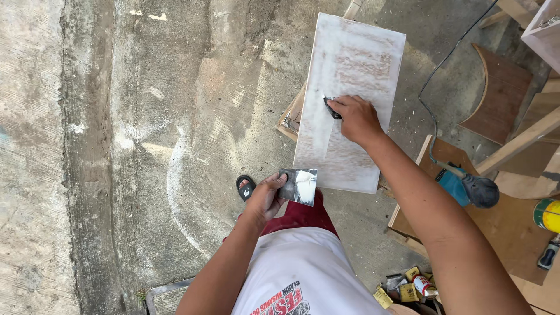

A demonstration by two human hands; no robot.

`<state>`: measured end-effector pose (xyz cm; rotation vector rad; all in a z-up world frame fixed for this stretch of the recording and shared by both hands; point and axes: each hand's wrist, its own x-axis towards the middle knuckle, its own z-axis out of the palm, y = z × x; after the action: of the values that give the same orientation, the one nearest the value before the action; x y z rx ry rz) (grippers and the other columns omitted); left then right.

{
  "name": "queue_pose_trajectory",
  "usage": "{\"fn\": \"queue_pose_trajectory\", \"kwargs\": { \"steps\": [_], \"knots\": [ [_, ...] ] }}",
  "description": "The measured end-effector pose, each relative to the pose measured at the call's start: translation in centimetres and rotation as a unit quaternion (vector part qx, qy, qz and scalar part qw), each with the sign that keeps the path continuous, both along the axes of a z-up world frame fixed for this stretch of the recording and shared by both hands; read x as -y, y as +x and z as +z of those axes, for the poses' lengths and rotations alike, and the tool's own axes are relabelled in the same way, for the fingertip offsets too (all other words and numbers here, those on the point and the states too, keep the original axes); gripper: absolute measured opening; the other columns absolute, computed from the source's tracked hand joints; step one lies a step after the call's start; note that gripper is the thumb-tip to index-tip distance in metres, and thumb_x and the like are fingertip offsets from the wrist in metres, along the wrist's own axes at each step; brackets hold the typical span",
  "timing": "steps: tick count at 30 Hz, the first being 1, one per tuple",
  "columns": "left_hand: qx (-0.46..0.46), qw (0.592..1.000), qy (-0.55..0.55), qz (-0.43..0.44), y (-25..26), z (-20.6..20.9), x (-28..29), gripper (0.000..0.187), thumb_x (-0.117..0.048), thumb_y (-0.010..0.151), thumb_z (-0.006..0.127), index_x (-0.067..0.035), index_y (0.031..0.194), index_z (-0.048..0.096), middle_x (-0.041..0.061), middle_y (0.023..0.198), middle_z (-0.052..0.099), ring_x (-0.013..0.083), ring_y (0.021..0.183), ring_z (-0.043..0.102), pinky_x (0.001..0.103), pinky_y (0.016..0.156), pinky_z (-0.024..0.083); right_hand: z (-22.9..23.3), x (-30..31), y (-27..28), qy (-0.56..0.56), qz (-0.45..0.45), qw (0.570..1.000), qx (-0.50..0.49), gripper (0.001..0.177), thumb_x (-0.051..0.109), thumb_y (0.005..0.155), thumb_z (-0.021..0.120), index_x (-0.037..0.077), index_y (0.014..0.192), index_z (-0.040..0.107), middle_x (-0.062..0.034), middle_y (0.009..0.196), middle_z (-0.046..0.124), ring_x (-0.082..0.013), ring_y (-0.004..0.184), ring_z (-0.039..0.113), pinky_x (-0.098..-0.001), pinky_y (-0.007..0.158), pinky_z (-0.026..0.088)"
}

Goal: The person uses two putty knives to spread a white filler paste onto a rectangular wooden board resting on a workbench. They repeatedly transfer paste between the knives and smooth it across the surface, then scrape the tools clean on a nearby table.

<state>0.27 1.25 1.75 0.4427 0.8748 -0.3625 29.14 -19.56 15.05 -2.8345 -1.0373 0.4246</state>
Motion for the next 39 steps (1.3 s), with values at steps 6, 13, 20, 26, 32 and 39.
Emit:
{"fn": "queue_pose_trajectory", "kwargs": {
  "steps": [6,13,20,26,32,39],
  "knots": [
    [0.006,1.000,-0.014,0.011,0.9,3.6,-0.3,0.041,-0.014,0.103,0.077,-0.002,0.141,0.069,0.020,0.118,0.079,0.0315,0.103,0.081,0.048,0.091,0.070,-0.4,1.6,-7.7,0.002,-0.015,1.000,0.005,0.068,-0.002,0.090,0.064,0.025,0.152,0.071,-0.0012,0.147,0.068,-0.0288,0.136,0.063,-0.0481,0.098,0.053],
    [0.015,1.000,0.001,0.004,1.2,3.8,-0.8,0.038,-0.013,0.104,0.076,-0.003,0.139,0.069,0.018,0.118,0.078,0.0292,0.104,0.081,0.048,0.092,0.069,0.1,2.7,-15.8,0.040,-0.005,0.999,0.032,0.062,-0.004,0.092,0.061,0.023,0.146,0.074,-0.0029,0.141,0.071,-0.0277,0.133,0.064,-0.0441,0.094,0.051],
    [0.015,1.000,-0.014,0.005,1.4,0.5,-1.2,0.038,-0.014,0.104,0.076,-0.005,0.140,0.067,0.015,0.120,0.077,0.0287,0.104,0.080,0.053,0.093,0.069,1.6,3.7,-21.0,0.027,0.011,1.000,-0.011,0.059,-0.003,0.091,0.057,0.023,0.142,0.073,-0.0019,0.139,0.071,-0.0258,0.133,0.064,-0.0447,0.096,0.050],
    [0.025,0.999,-0.005,-0.029,2.1,2.4,-1.9,0.037,-0.018,0.106,0.072,-0.009,0.142,0.068,0.013,0.120,0.077,0.0296,0.105,0.081,0.055,0.090,0.069,8.6,3.6,-17.0,0.119,-0.108,0.976,-0.144,0.053,-0.007,0.095,0.054,0.015,0.138,0.077,-0.0135,0.134,0.077,-0.0408,0.129,0.069,-0.0538,0.099,0.054],
    [0.018,0.999,0.011,-0.040,1.2,1.5,-1.5,0.039,-0.020,0.106,0.073,-0.012,0.144,0.068,0.012,0.122,0.078,0.0283,0.105,0.081,0.053,0.091,0.069,5.3,1.8,-2.7,0.237,-0.253,0.932,-0.103,0.041,0.009,0.107,0.063,0.020,0.143,0.078,-0.0110,0.126,0.079,-0.0348,0.119,0.073,-0.0474,0.098,0.057],
    [0.015,0.999,0.011,-0.029,0.5,8.2,-0.6,0.023,-0.015,0.107,0.068,-0.012,0.130,0.067,0.001,0.102,0.076,0.0111,0.079,0.071,0.028,0.071,0.062,3.6,-3.4,14.7,0.077,-0.240,0.967,0.029,0.057,0.001,0.094,0.052,0.016,0.142,0.077,-0.0200,0.119,0.077,-0.0506,0.105,0.068,-0.0617,0.069,0.053]
  ]
}}
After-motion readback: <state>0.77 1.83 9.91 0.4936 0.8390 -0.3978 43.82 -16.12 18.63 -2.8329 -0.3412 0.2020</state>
